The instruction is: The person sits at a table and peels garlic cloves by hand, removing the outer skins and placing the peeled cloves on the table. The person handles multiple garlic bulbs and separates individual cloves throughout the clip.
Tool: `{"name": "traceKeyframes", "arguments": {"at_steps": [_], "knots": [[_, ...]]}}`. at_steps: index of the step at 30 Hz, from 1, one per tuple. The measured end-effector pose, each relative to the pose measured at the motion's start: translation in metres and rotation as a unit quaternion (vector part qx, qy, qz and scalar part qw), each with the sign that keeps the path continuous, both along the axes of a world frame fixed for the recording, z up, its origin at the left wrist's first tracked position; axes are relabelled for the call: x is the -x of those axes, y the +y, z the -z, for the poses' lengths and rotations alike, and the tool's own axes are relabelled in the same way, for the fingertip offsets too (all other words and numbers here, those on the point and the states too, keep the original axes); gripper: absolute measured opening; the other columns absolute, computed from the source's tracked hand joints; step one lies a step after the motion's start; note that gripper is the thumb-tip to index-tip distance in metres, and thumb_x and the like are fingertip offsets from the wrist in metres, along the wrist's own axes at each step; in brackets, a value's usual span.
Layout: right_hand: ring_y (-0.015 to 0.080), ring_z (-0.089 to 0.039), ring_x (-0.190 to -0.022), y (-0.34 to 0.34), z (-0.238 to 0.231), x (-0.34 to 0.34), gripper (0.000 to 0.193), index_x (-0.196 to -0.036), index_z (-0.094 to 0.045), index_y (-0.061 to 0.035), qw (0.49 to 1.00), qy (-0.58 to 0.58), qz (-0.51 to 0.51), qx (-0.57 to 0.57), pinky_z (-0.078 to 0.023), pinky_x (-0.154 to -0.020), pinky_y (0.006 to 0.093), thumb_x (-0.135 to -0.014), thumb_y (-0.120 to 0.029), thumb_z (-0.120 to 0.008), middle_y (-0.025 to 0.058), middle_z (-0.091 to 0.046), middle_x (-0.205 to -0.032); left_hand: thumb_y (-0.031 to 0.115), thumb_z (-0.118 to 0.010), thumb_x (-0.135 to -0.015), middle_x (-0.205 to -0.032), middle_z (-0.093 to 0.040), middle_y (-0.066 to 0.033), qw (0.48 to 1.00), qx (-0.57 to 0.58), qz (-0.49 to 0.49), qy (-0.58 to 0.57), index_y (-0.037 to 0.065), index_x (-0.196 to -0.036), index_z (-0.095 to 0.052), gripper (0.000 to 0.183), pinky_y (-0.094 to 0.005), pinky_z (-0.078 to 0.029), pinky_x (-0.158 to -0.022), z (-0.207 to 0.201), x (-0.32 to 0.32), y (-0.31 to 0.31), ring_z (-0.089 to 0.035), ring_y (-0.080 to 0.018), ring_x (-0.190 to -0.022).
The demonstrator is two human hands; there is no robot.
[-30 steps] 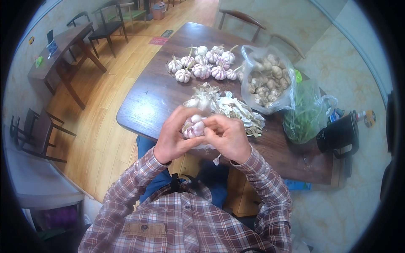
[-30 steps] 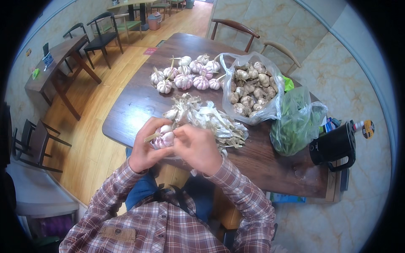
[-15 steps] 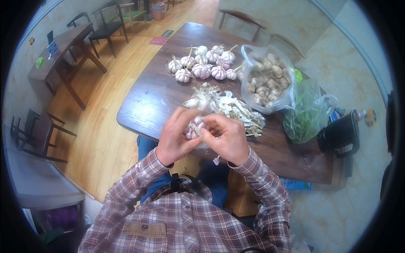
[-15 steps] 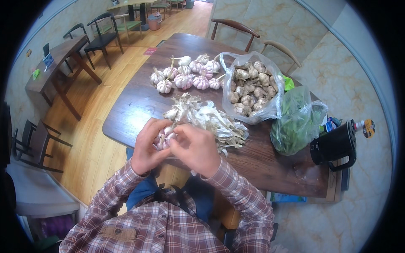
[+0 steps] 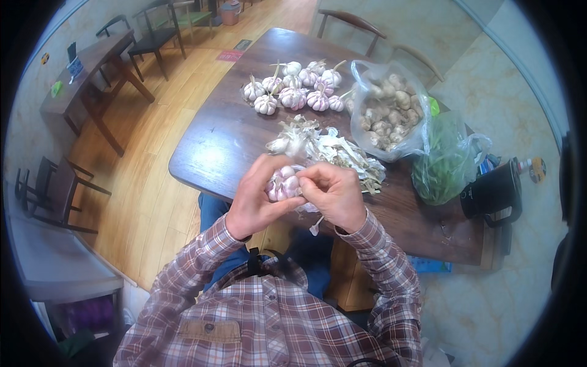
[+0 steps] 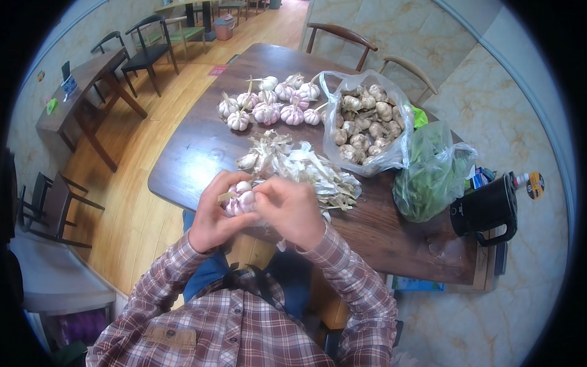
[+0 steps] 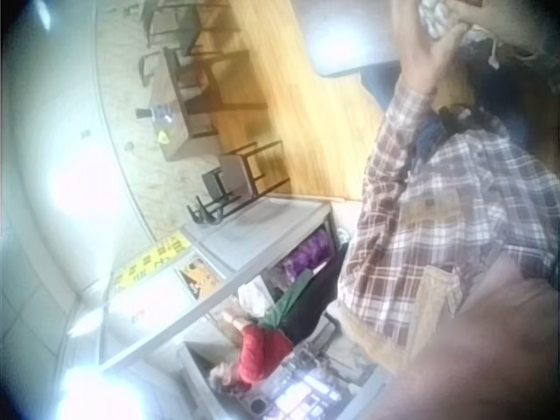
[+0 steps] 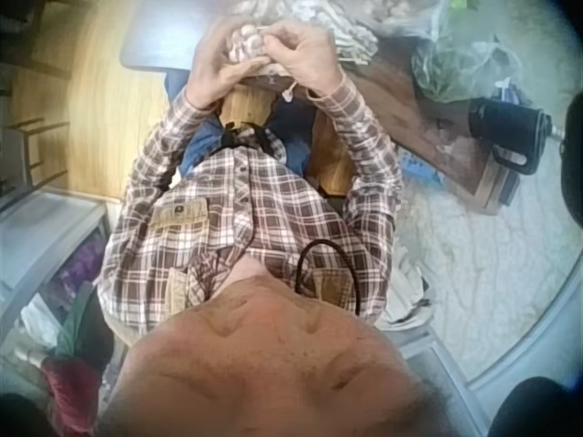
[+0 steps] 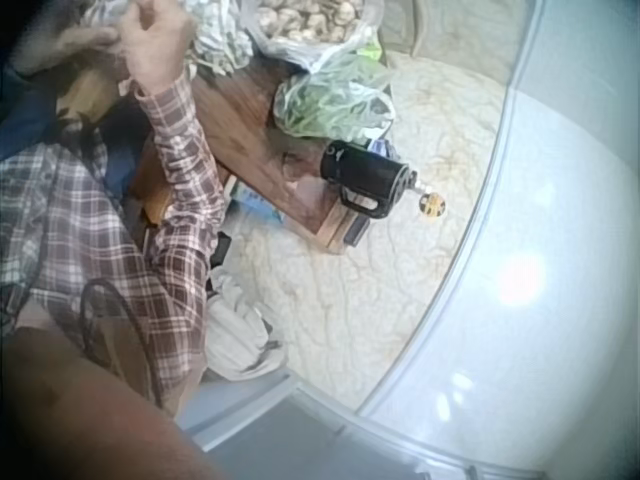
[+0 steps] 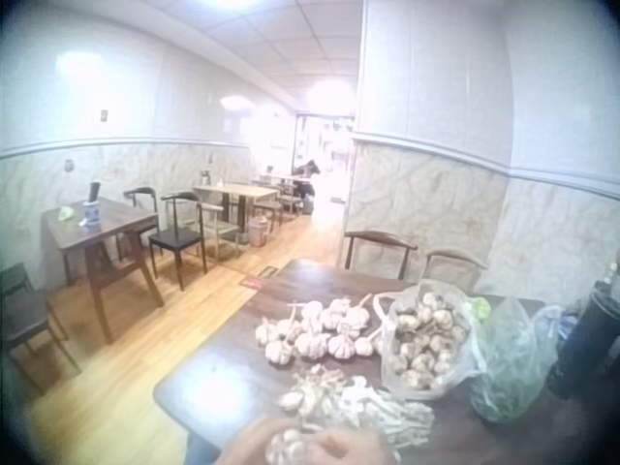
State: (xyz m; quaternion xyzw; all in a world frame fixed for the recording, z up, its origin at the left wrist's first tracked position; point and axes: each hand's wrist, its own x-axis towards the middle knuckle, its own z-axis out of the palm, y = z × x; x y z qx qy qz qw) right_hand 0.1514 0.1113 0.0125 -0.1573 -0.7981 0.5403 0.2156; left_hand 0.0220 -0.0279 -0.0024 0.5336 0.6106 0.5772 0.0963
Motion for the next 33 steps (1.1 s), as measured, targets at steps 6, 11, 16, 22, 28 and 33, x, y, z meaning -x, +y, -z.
{"name": "traceKeyframes", "arguments": {"at_steps": [6, 11, 16, 22, 28, 33], "knots": [[0.0239, -0.069, -0.068, -0.017, -0.019, 0.000, 0.013, -0.089, -0.067, -0.0004, 0.986, 0.063, 0.048, -0.148, -0.054, -0.062, 0.0339, -0.082, -0.011, -0.071, 0.0132, -0.069, -0.079, 0.017, -0.084, -0.071, -0.103, -0.058, -0.0143, 0.997, -0.012, -0.023, -0.075, 0.001, -0.119, -0.057, 0.058, -0.0358, -0.049, -0.082, 0.017, 0.001, 0.005, -0.060, -0.0276, -0.094], [0.0261, -0.065, -0.066, -0.012, -0.011, -0.004, 0.011, -0.085, -0.063, -0.0009, 0.982, 0.014, 0.012, -0.186, -0.051, -0.059, 0.0359, -0.083, -0.011, -0.069, 0.0137, -0.065, -0.076, 0.014, -0.082, -0.070, -0.105, -0.058, -0.0138, 0.999, 0.013, -0.040, -0.013, 0.000, -0.118, -0.056, 0.056, -0.0351, -0.049, -0.083, 0.009, 0.003, 0.004, -0.060, -0.0265, -0.094], [0.0214, -0.063, -0.061, 0.000, -0.012, -0.004, 0.007, -0.085, -0.064, 0.0001, 0.979, 0.028, 0.006, -0.204, -0.049, -0.057, 0.0338, -0.086, -0.007, -0.065, 0.0123, -0.064, -0.071, 0.009, -0.082, -0.075, -0.104, -0.056, -0.0053, 0.961, 0.019, 0.085, -0.263, 0.000, -0.123, -0.051, 0.058, -0.0260, -0.049, -0.079, 0.004, 0.002, 0.002, -0.058, -0.0122, -0.093], [0.0291, -0.065, -0.067, 0.031, -0.016, -0.010, 0.007, -0.091, -0.066, 0.0002, 0.943, 0.014, 0.058, -0.328, -0.049, -0.062, 0.0366, -0.086, -0.005, -0.066, 0.0145, -0.065, -0.076, 0.010, -0.079, -0.081, -0.109, -0.053, -0.0075, 0.975, 0.045, 0.056, -0.211, -0.001, -0.130, -0.042, 0.063, -0.0265, -0.048, -0.083, -0.010, 0.037, -0.001, -0.054, -0.0118, -0.097], [0.0228, -0.062, -0.062, 0.056, -0.023, -0.026, 0.007, -0.088, -0.069, 0.0004, 0.942, 0.022, 0.092, -0.321, -0.047, -0.058, 0.0326, -0.084, -0.006, -0.071, 0.0123, -0.066, -0.076, 0.016, -0.078, -0.077, -0.105, -0.058, -0.0151, 0.981, 0.032, -0.111, 0.157, -0.002, -0.124, -0.050, 0.058, -0.0357, -0.050, -0.081, -0.008, 0.140, 0.048, -0.060, -0.0262, -0.091], [0.0114, -0.054, -0.054, 0.083, -0.023, -0.029, 0.012, -0.080, -0.068, 0.0030, 0.953, 0.036, 0.145, -0.263, -0.041, -0.051, 0.0284, -0.086, -0.007, -0.071, 0.0080, -0.060, -0.063, 0.003, -0.074, -0.084, -0.107, -0.060, -0.0056, 0.995, 0.025, -0.101, -0.009, 0.000, -0.132, -0.048, 0.055, -0.0286, -0.053, -0.081, 0.022, 0.233, 0.124, -0.061, -0.0148, -0.094]]}}
